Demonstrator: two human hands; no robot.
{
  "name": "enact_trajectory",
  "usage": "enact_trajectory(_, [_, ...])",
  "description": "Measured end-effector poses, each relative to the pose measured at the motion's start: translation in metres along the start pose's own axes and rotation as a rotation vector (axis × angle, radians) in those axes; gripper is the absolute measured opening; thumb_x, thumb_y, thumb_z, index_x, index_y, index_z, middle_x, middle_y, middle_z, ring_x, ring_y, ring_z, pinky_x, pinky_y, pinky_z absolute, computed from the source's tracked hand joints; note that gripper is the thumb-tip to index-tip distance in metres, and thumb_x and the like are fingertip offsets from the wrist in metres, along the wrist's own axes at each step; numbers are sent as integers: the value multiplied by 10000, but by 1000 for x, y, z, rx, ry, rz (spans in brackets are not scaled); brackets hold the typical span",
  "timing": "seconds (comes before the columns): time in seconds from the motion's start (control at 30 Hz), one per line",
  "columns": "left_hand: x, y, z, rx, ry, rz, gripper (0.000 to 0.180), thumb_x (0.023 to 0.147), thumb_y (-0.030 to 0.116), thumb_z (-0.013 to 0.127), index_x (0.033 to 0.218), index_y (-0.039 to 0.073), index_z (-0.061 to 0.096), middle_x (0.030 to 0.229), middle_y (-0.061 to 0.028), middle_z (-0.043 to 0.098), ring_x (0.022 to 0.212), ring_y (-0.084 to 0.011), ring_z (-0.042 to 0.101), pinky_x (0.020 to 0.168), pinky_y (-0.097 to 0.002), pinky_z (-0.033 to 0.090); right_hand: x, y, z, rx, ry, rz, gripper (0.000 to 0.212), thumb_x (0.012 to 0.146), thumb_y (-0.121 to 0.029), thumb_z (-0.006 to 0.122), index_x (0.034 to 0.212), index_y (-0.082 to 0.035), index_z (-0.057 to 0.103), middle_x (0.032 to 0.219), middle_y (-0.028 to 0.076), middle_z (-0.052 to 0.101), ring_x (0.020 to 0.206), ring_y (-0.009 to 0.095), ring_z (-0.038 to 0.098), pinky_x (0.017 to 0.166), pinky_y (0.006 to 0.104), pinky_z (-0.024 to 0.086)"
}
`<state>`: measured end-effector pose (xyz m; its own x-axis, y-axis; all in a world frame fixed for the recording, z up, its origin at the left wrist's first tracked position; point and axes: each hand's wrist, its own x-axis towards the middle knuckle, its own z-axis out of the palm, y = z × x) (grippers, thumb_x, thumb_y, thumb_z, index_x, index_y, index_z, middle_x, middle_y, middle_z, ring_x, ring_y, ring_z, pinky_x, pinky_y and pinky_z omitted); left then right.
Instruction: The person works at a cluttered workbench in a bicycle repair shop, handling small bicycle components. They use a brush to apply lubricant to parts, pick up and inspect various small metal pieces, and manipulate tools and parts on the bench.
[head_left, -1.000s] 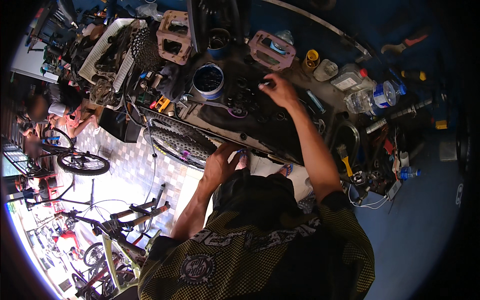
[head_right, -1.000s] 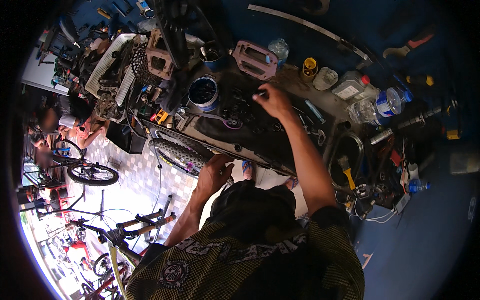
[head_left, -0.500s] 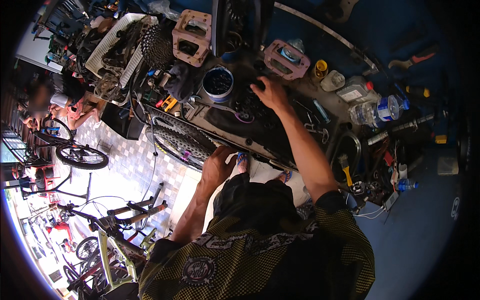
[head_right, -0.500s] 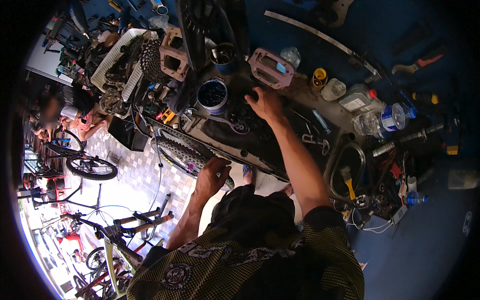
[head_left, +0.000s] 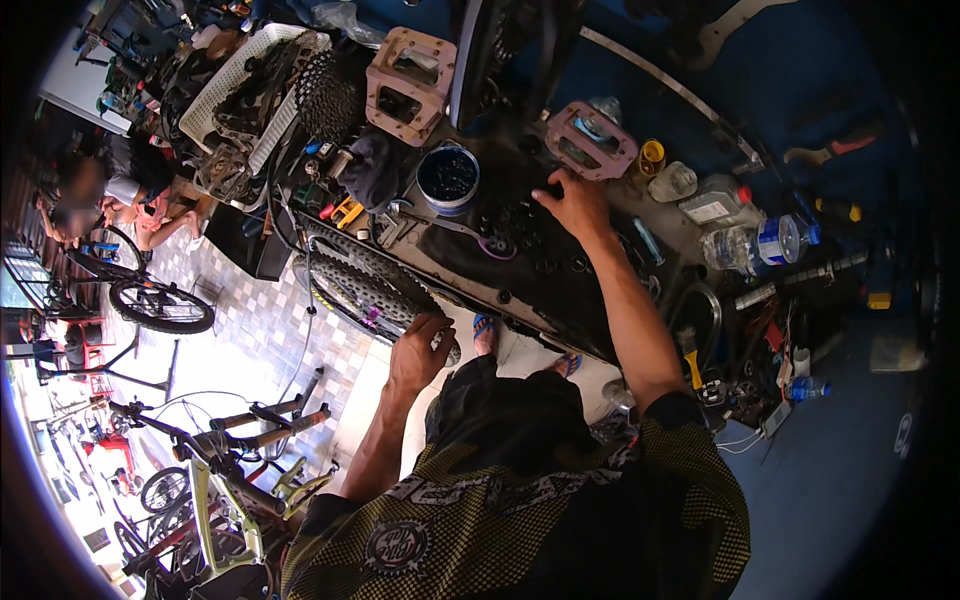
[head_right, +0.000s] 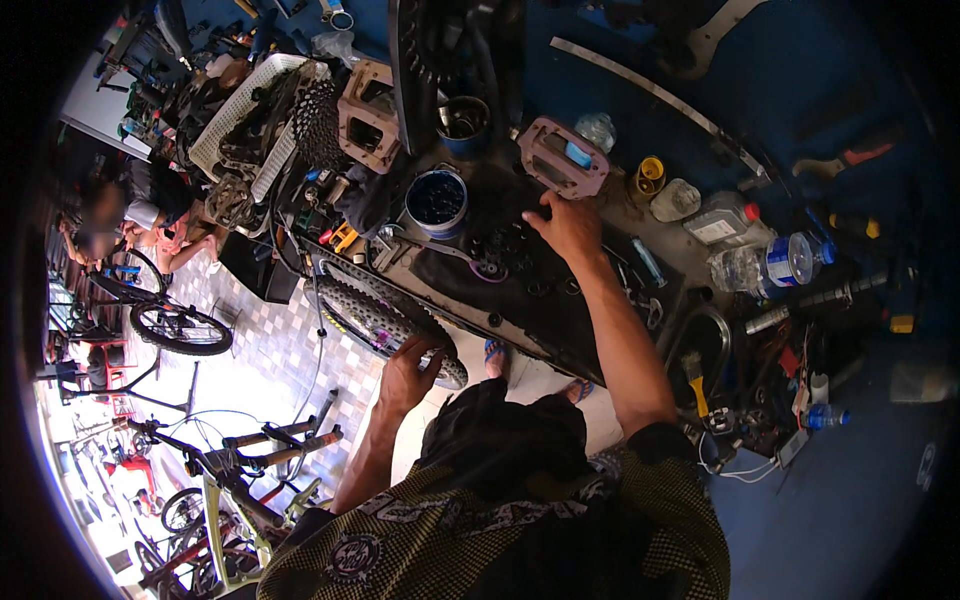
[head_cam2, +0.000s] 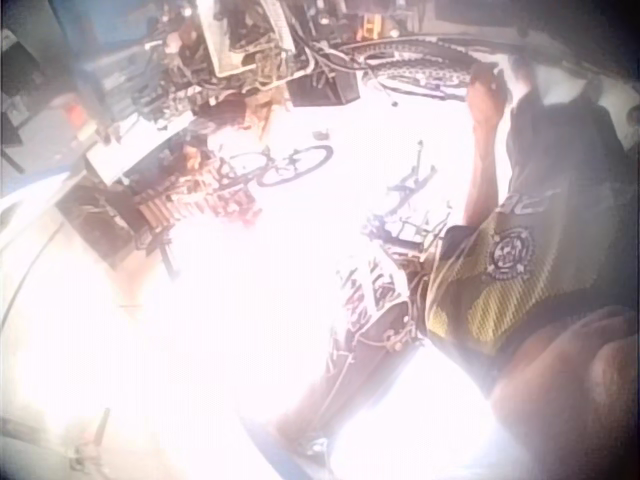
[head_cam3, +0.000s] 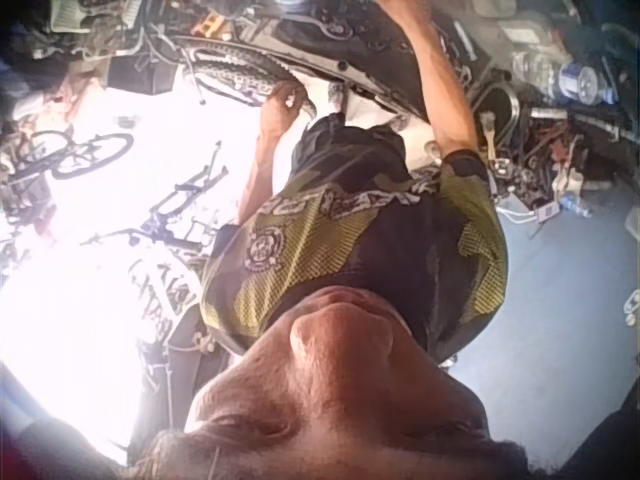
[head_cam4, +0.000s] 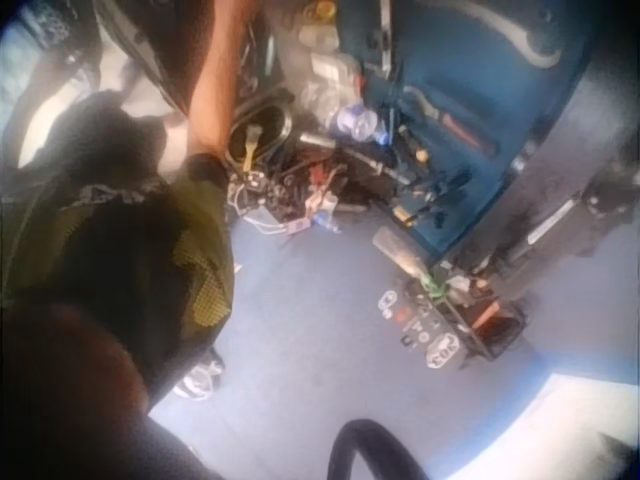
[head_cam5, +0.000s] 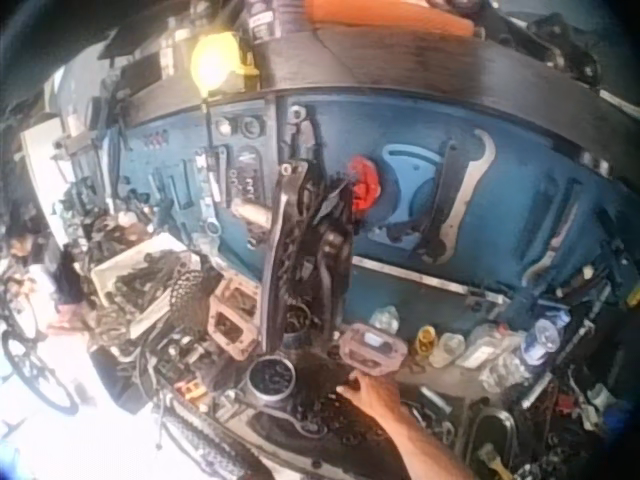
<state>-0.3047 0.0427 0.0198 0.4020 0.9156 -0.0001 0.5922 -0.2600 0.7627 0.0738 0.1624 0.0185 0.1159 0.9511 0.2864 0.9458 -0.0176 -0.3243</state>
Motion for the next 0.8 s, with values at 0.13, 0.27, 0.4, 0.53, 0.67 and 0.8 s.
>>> enact_trajectory(0.13, [5, 0, -3, 13, 29, -12, 173, 957, 148, 766, 1112, 72, 780, 1099, -146, 749, 946, -404, 752, 795, -467, 608, 36, 0, 18, 13, 226, -10, 390, 908, -377, 824, 1197, -134, 726, 1210, 131, 717, 1147, 368, 669, 1003, 506, 513])
enact_trajectory(0.27, [11, 14, -10, -4, 46, -3, 169, 961, 150, 764, 1112, 75, 781, 1104, -147, 753, 935, -405, 753, 784, -469, 608, 71, 26, 65, -117, 219, 111, 395, 931, -361, 784, 1262, -155, 723, 1326, 122, 700, 1204, 363, 666, 1015, 516, 523])
enact_trajectory(0.4, [1, 11, -13, 13, 66, -69, 166, 966, 160, 758, 1105, 72, 783, 1102, -140, 757, 937, -398, 754, 788, -459, 609, 86, 36, 83, -32, 44, 140, 393, 911, -372, 805, 1211, -126, 741, 1258, 119, 733, 1174, 352, 687, 1004, 502, 542])
enact_trajectory(0.53, [-13, 4, -14, 42, 26, -122, 187, 978, 192, 751, 1118, 72, 786, 1131, -144, 759, 966, -391, 753, 813, -455, 609, 95, 60, 99, 50, 98, -2, 411, 896, -378, 857, 1145, -68, 752, 1089, 118, 756, 1056, 299, 713, 946, 470, 562])
enact_trajectory(0.67, [-11, -3, -14, 14, -28, -90, 206, 988, 216, 746, 1128, 70, 784, 1148, -157, 758, 974, -405, 749, 823, -464, 607, 125, 97, 103, 849, 221, 89, 462, 901, -362, 892, 1138, -1, 728, 1003, 102, 755, 977, 207, 716, 882, 406, 583])
enact_trajectory(0.8, [-8, -7, -21, 94, 23, -90, 201, 981, 142, 757, 1159, 49, 766, 1108, -184, 754, 876, -403, 740, 757, -451, 601, 176, 19, 74, 977, 54, 161, 523, 907, -319, 898, 1239, 18, 675, 1013, 111, 754, 1022, 182, 724, 904, 367, 595])
